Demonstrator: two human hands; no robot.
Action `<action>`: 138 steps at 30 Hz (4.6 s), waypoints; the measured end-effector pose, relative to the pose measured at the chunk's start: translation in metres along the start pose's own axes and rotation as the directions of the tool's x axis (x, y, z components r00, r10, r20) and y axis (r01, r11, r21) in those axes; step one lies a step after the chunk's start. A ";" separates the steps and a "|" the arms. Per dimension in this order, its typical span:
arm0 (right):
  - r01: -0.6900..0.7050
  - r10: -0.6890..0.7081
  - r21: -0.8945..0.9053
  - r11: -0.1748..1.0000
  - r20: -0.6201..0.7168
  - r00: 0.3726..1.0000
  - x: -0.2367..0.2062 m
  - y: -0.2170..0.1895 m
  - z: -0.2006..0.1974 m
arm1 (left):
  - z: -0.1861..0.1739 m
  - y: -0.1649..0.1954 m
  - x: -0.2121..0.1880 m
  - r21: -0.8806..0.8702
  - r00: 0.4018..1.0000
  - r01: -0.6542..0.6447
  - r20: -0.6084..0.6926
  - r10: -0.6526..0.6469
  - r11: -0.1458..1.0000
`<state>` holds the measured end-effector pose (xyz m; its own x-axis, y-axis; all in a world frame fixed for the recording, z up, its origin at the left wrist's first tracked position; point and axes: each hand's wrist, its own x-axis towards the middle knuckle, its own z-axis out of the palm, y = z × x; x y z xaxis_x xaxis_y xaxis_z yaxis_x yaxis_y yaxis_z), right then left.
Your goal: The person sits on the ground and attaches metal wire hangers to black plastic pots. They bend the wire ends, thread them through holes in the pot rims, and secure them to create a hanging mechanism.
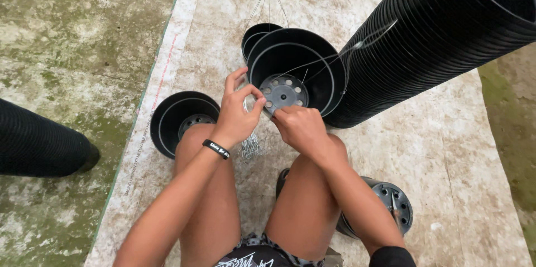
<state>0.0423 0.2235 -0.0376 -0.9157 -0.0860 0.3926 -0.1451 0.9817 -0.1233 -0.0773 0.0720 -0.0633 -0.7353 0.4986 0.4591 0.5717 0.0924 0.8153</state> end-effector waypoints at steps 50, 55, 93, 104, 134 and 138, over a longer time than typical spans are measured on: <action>0.254 -0.261 0.140 0.957 0.031 0.965 -0.020 -0.008 -0.103 | -0.067 -0.071 0.087 0.411 0.919 -0.060 0.378 -0.110 0.910; 0.476 -0.440 -0.030 0.879 0.332 0.834 -0.035 0.000 -0.092 | -0.038 -0.057 0.093 0.248 0.735 -0.193 0.678 -0.028 0.949; 0.255 -0.341 0.267 0.929 0.353 0.872 -0.049 -0.064 -0.020 | -0.019 0.065 0.105 -0.156 0.982 -0.070 -0.182 0.041 0.985; 0.238 -0.373 0.354 0.904 0.387 0.843 -0.050 -0.053 -0.024 | -0.011 0.020 0.130 -0.648 1.000 -0.018 -0.009 0.016 0.761; 0.229 -0.323 0.262 0.938 0.413 0.851 -0.058 -0.064 -0.017 | -0.027 0.012 0.126 -0.540 0.999 0.025 0.054 0.005 0.842; 0.198 -0.293 0.257 0.946 0.412 0.863 -0.064 -0.066 -0.017 | -0.024 0.018 0.115 -0.605 0.992 0.014 0.107 0.064 0.796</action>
<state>0.1165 0.1671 -0.0385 -0.9022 -0.4314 -0.0009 -0.4148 0.8680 -0.2731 -0.1608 0.1102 0.0125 -0.6541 0.5931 0.4694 0.2246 -0.4403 0.8693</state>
